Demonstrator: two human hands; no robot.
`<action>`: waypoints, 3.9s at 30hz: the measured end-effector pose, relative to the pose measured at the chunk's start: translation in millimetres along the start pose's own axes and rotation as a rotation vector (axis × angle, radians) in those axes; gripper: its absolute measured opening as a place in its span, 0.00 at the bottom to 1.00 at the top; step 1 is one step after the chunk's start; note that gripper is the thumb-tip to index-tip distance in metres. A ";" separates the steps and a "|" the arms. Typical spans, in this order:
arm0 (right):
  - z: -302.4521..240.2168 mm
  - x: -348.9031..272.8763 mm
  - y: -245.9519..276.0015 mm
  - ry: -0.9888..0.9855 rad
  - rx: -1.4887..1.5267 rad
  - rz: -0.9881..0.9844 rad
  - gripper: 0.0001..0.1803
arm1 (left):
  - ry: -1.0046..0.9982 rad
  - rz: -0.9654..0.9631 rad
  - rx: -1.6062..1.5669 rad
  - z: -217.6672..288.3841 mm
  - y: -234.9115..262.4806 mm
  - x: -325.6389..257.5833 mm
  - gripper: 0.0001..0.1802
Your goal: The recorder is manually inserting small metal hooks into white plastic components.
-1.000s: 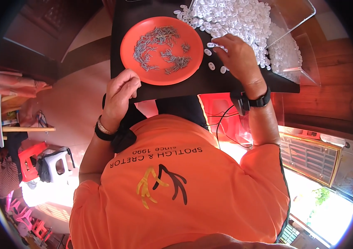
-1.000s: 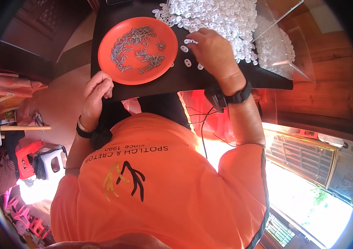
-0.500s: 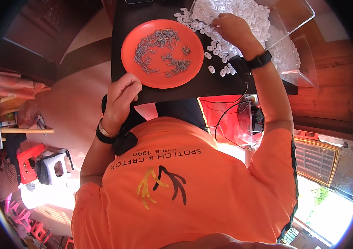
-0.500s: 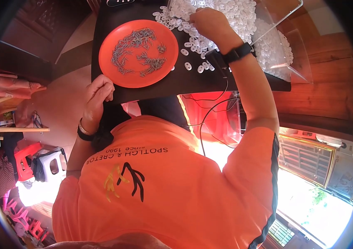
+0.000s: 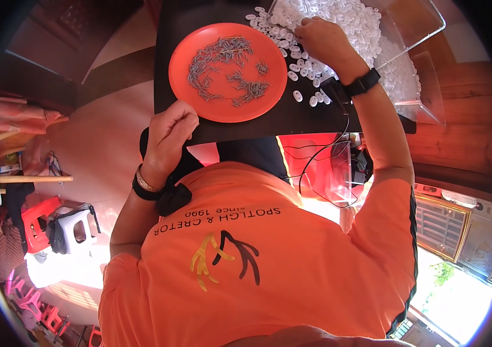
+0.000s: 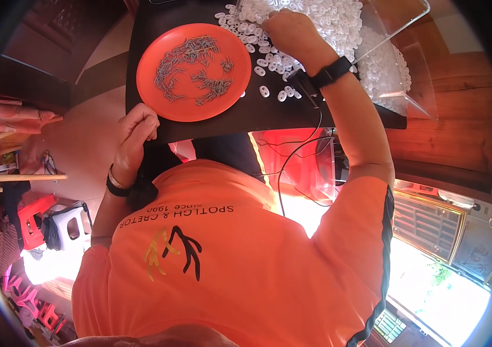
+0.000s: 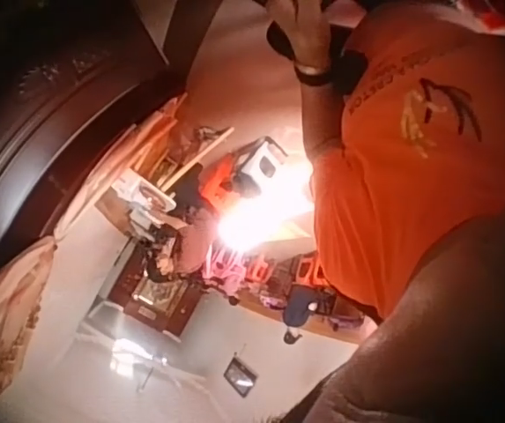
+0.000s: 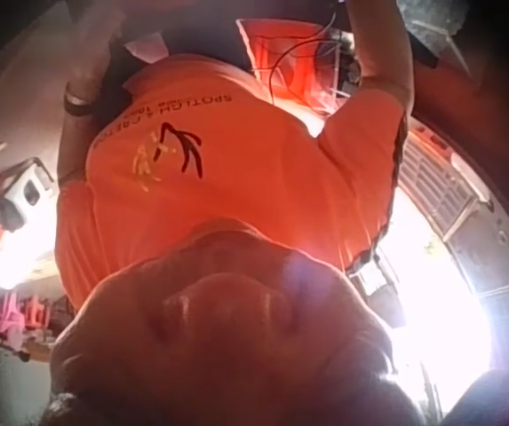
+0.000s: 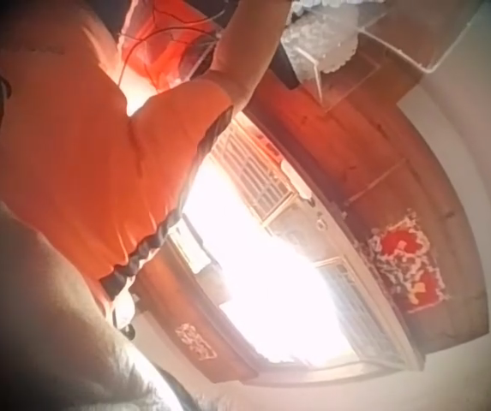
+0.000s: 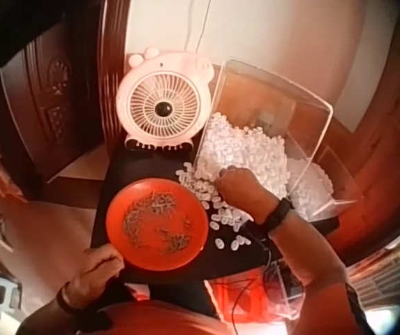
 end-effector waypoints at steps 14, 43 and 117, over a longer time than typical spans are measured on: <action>-42.5 -50.9 35.7 0.154 0.127 -0.089 0.03 | -0.011 -0.007 0.025 1.4 -0.6 -2.0 0.09; -6.6 -36.7 38.4 -0.122 0.488 0.123 0.07 | 0.004 0.008 -0.027 7.1 3.7 -6.5 0.08; -168.9 47.3 56.3 0.193 0.278 0.006 0.11 | 0.160 -0.131 -0.357 -4.1 -9.6 -32.7 0.10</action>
Point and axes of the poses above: each hand's wrist, its own x-axis towards the middle knuckle, its own y-axis out of the back of the hand, z = x × y, the point moved 10 cm from there along x, towards the middle knuckle, and after that the axes turned 7 degrees about -z, right-handed, at the moved point
